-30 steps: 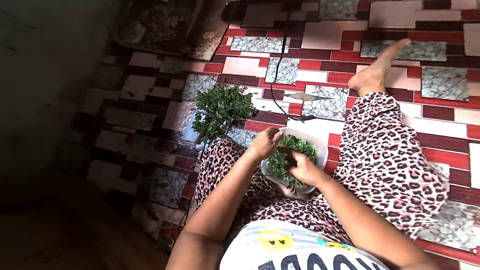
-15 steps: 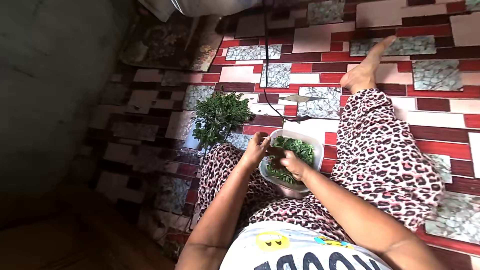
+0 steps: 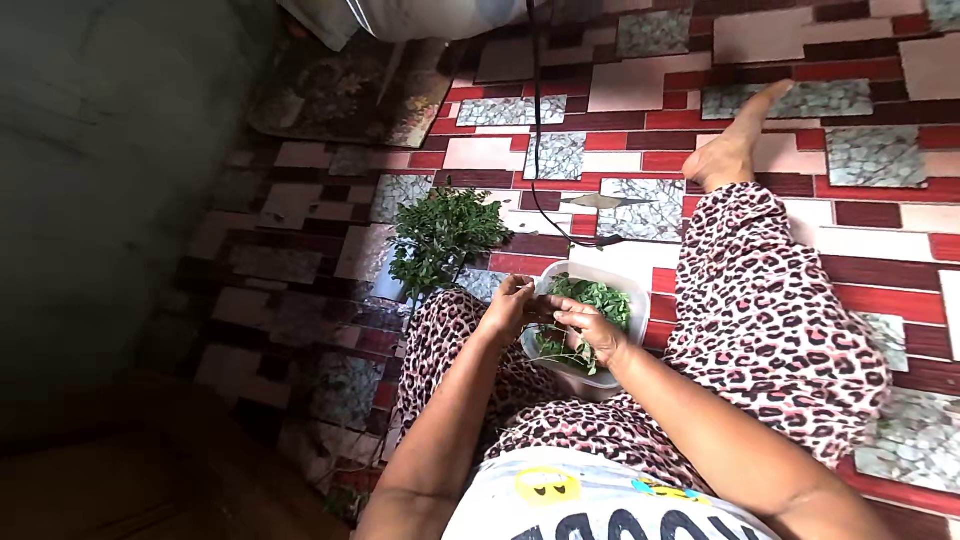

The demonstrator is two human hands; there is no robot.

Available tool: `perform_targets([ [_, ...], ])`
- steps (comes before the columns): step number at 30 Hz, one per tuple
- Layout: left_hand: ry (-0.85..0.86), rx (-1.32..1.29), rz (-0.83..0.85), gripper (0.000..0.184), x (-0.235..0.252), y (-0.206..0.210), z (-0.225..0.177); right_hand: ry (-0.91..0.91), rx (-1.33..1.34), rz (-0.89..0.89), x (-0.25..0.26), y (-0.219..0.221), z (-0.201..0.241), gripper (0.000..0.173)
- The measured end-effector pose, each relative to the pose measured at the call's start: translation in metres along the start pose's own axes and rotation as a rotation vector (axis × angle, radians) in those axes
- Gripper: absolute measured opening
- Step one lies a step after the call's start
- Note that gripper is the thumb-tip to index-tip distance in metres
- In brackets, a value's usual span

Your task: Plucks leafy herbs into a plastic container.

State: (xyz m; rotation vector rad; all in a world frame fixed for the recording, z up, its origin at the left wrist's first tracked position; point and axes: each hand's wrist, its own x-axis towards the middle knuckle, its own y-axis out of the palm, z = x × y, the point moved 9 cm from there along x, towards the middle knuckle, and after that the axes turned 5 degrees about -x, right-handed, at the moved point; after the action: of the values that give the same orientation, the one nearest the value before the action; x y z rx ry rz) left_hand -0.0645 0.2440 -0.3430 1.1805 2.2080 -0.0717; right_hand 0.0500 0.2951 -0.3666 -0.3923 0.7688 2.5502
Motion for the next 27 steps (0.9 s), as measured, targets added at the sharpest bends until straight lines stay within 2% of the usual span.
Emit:
perform_targets([
  [4,-0.005,-0.001,-0.001,0.024,-0.006,-0.002,-0.008,-0.034,-0.031,-0.037,-0.007,-0.003,0.01,0.034],
  [8,0.147,0.171,-0.037,0.019,-0.003,-0.009,-0.024,-0.154,-0.11,0.061,-0.013,-0.001,0.025,0.036],
  [12,0.147,0.393,0.177,0.032,-0.005,0.024,-0.037,-0.243,-0.227,0.06,-0.024,0.006,0.04,0.031],
  [14,0.112,0.342,0.257,0.026,-0.005,0.042,-0.037,-0.298,-0.275,0.036,-0.026,0.008,0.044,0.024],
  [17,0.11,0.242,0.255,0.011,-0.002,0.054,-0.034,-0.357,-0.4,0.035,-0.027,0.01,0.044,0.024],
  [19,0.14,0.196,0.21,0.012,0.002,0.051,-0.028,-0.353,-0.477,0.032,-0.026,0.01,0.043,0.024],
  [21,0.17,0.138,0.177,0.013,0.006,0.044,-0.02,-0.289,-0.511,-0.046,-0.025,-0.003,0.043,0.018],
  [24,0.102,0.032,0.148,0.009,0.007,0.032,-0.007,-0.193,-0.398,-0.249,-0.023,-0.038,0.043,0.012],
  [25,0.064,0.003,0.147,0.01,0.006,0.03,-0.003,-0.165,-0.33,-0.279,-0.024,-0.045,0.044,0.011],
  [27,0.004,-0.023,0.174,0.012,0.006,0.031,0.004,-0.13,-0.226,-0.266,-0.023,-0.049,0.046,0.02],
])
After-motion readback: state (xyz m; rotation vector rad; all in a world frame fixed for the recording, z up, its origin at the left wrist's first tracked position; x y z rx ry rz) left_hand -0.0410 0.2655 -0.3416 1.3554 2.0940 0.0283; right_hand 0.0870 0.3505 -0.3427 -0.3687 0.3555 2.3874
